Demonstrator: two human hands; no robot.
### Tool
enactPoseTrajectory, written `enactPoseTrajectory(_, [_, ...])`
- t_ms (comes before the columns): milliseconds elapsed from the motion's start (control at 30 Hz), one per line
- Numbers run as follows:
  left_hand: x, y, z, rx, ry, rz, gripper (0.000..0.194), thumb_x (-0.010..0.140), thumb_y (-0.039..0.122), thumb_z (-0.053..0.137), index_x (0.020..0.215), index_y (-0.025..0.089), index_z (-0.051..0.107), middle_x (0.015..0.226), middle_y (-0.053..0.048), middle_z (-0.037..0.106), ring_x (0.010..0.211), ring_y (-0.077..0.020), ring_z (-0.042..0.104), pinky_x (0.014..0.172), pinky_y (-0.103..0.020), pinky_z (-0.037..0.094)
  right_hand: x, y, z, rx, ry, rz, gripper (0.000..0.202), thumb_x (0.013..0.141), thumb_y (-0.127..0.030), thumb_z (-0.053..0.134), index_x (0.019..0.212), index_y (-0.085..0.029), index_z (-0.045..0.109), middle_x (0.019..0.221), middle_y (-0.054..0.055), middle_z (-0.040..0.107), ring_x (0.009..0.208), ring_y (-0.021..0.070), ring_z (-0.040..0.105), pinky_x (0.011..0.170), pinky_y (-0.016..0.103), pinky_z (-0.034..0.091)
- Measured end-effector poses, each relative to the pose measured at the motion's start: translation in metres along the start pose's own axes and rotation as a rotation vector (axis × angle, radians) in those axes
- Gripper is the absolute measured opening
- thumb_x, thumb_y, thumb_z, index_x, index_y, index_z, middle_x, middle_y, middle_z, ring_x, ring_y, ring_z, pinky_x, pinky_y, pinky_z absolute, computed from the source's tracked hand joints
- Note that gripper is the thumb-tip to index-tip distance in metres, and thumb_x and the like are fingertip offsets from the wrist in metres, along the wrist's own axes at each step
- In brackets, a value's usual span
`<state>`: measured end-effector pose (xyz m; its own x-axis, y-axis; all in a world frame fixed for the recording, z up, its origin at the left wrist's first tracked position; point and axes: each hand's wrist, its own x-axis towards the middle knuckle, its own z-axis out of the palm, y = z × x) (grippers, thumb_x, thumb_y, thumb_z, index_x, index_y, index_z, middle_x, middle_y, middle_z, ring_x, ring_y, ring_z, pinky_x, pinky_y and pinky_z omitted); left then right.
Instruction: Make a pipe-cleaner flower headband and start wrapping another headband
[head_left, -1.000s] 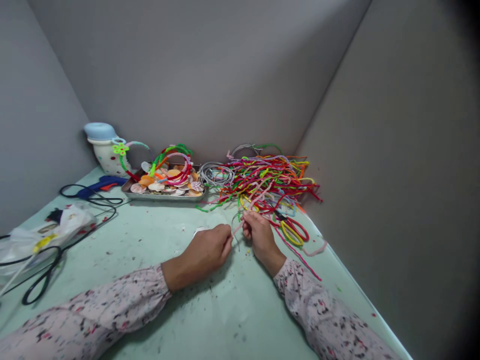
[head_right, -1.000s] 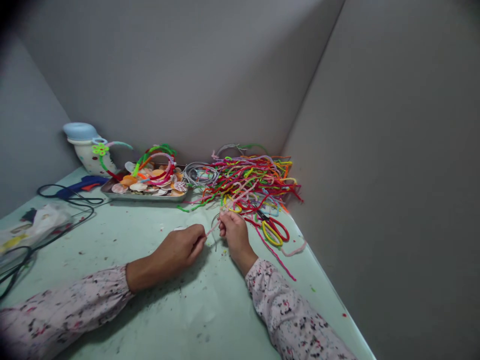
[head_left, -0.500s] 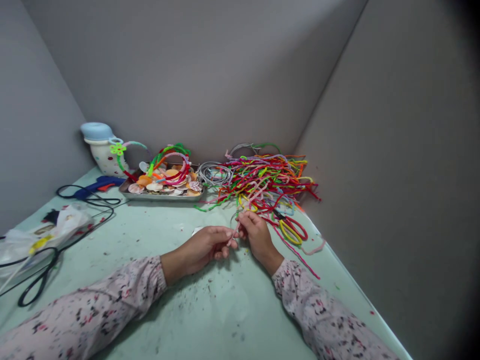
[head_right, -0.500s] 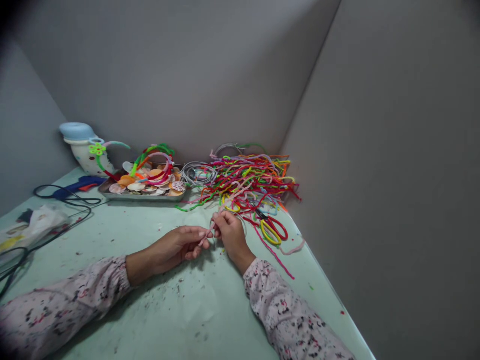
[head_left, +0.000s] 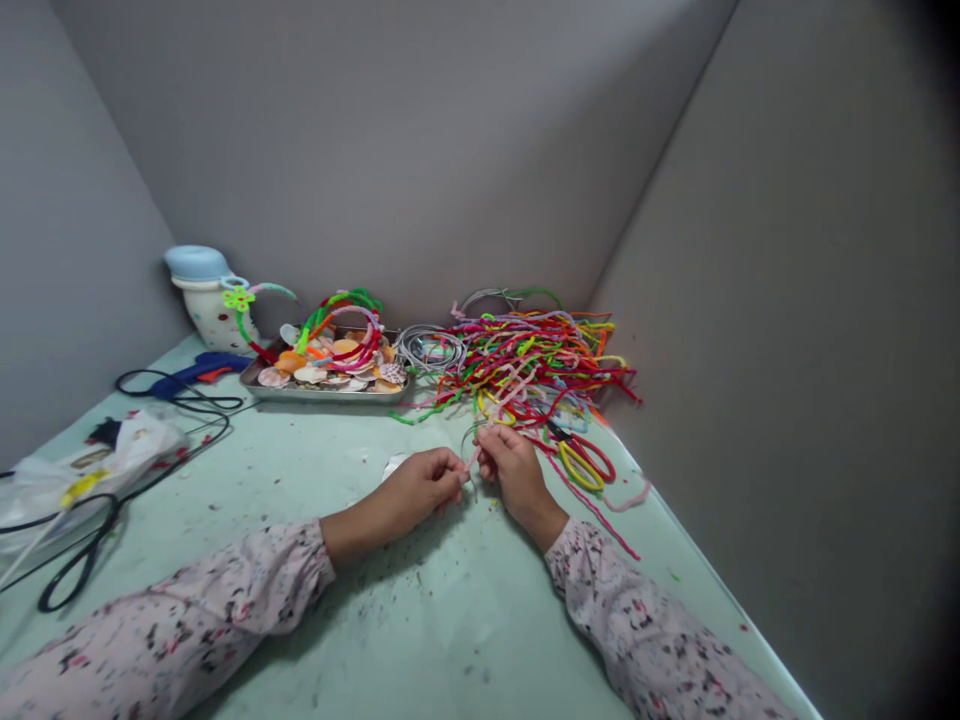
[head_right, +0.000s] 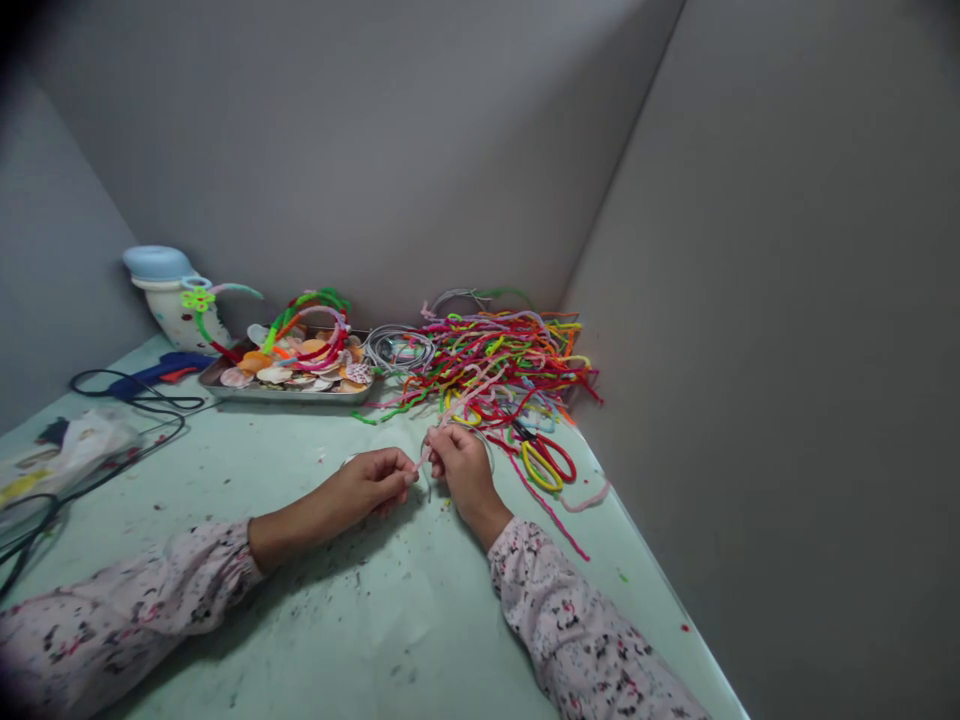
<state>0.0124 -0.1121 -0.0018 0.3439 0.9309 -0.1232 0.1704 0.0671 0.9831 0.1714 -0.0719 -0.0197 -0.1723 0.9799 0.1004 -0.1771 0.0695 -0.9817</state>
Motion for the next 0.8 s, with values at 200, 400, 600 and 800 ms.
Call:
enactPoseTrajectory(200, [-0.0030,0.0049,-0.0021,-0.270,-0.061,-0.127,0.020,0.077,0.035,0.060,0.078,0.015,0.055,0.061,0.004,0.054,0.044,-0.0050,0.043,0.043,-0.019,0.027,0.0041,-0.0002,-0.0036,0.266,-0.057,-0.001,0.023,0.084,-0.039,0.059,0.086,-0.018,0.066,0.064,-0.003,0.055,0.047,0.0060,0.049,0.042,0.017,0.037])
enactPoseTrajectory(400, [-0.0050,0.0052,-0.0053,-0.357,-0.107,-0.166,0.023,0.074,0.034,0.066,0.080,0.014,0.058,0.061,0.003,0.053,0.045,-0.0040,0.043,0.044,-0.018,0.026,0.0038,-0.0031,-0.0031,0.308,-0.019,-0.021,0.017,0.081,-0.035,0.063,0.081,-0.018,0.066,0.061,-0.003,0.053,0.046,0.0056,0.047,0.041,0.016,0.035])
enactPoseTrajectory(600, [-0.0040,0.0042,-0.0015,-0.172,-0.133,-0.173,0.034,0.074,0.045,0.064,0.087,0.013,0.061,0.061,0.002,0.057,0.044,-0.0055,0.043,0.045,-0.020,0.029,0.0037,-0.0013,-0.0040,0.244,0.030,-0.045,0.021,0.082,-0.036,0.063,0.070,-0.018,0.060,0.059,-0.004,0.053,0.047,0.0057,0.045,0.043,0.017,0.034])
enactPoseTrajectory(800, [-0.0037,0.0008,0.0001,0.120,-0.053,-0.003,0.026,0.083,0.041,0.051,0.083,0.016,0.058,0.063,0.003,0.056,0.047,-0.0084,0.043,0.048,-0.022,0.031,0.0062,0.0011,-0.0050,0.165,0.124,-0.072,0.025,0.080,-0.038,0.064,0.067,-0.018,0.055,0.055,-0.006,0.049,0.045,0.0057,0.041,0.042,0.017,0.031])
